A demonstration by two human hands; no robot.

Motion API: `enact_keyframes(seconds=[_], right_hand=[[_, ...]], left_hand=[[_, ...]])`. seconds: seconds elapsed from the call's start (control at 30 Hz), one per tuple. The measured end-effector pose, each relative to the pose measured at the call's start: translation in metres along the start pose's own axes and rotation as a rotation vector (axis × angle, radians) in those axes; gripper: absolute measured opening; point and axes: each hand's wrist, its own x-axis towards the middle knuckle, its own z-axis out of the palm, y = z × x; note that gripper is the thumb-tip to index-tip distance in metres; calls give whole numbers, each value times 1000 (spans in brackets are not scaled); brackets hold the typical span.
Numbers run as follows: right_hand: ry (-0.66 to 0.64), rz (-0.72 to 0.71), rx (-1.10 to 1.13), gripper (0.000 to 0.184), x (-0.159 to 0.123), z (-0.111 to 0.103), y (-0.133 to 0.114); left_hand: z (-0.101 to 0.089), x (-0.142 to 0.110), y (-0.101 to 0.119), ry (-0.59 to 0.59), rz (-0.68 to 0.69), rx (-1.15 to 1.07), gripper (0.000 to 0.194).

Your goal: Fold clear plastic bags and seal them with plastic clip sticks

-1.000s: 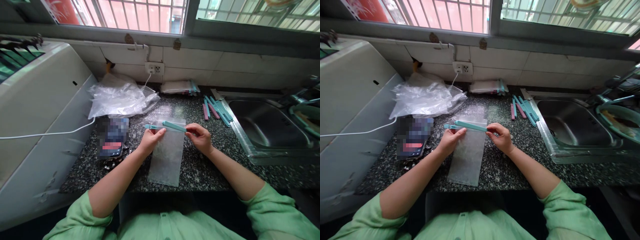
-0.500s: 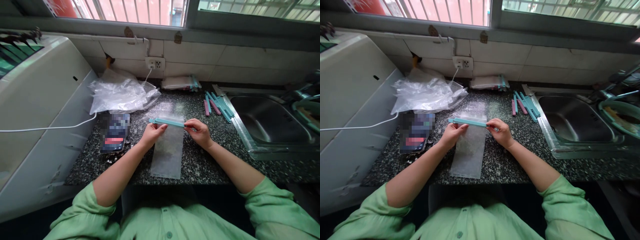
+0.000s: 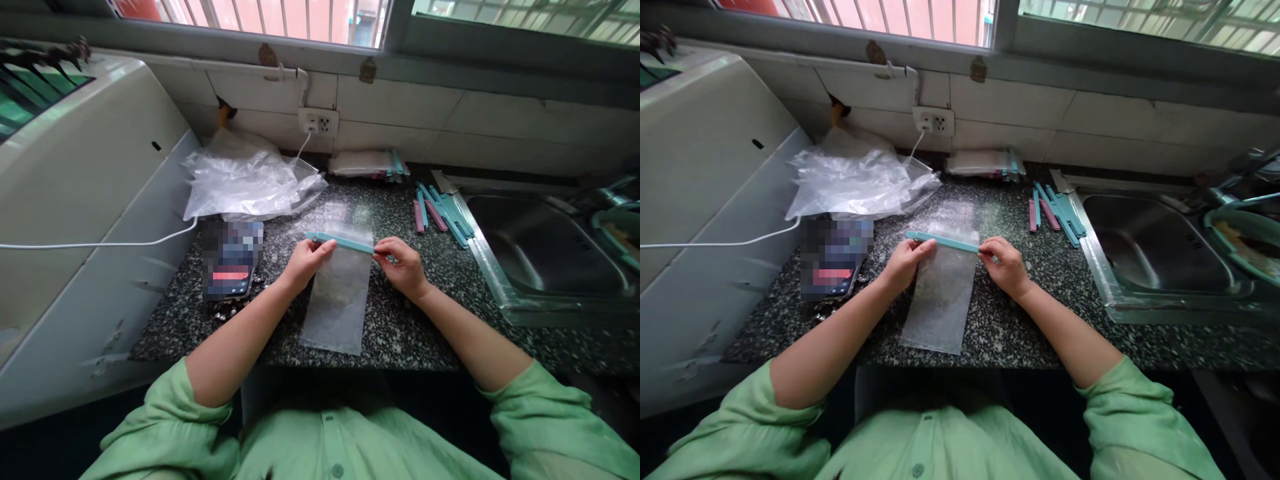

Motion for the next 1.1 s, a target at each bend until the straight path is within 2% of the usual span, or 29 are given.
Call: enact_keyframes(seconds=[0.17,0.3,0.4,0.47,0.53,1.1], right_hand=[[-12,63,29,6,0,-3,-5],[-26,317,254,29,1,-3,-6],[-145,504,416,38,4,-3,-4],[-243,562,462,39,6,-3,-5],[-276,580,469,38,7,-4,-6],[-238,564,421,36,7,-5,-9]], left_hand=[[-5,1,5,121,144,5,43],[-7,0,11,106,212,13,42],[-5,-3,15,62,210,40,41],[-3,-5,19,51,189,51,41],[-1,-7,22,53,174,50,42],[-1,-8,23,14,214,69,47]])
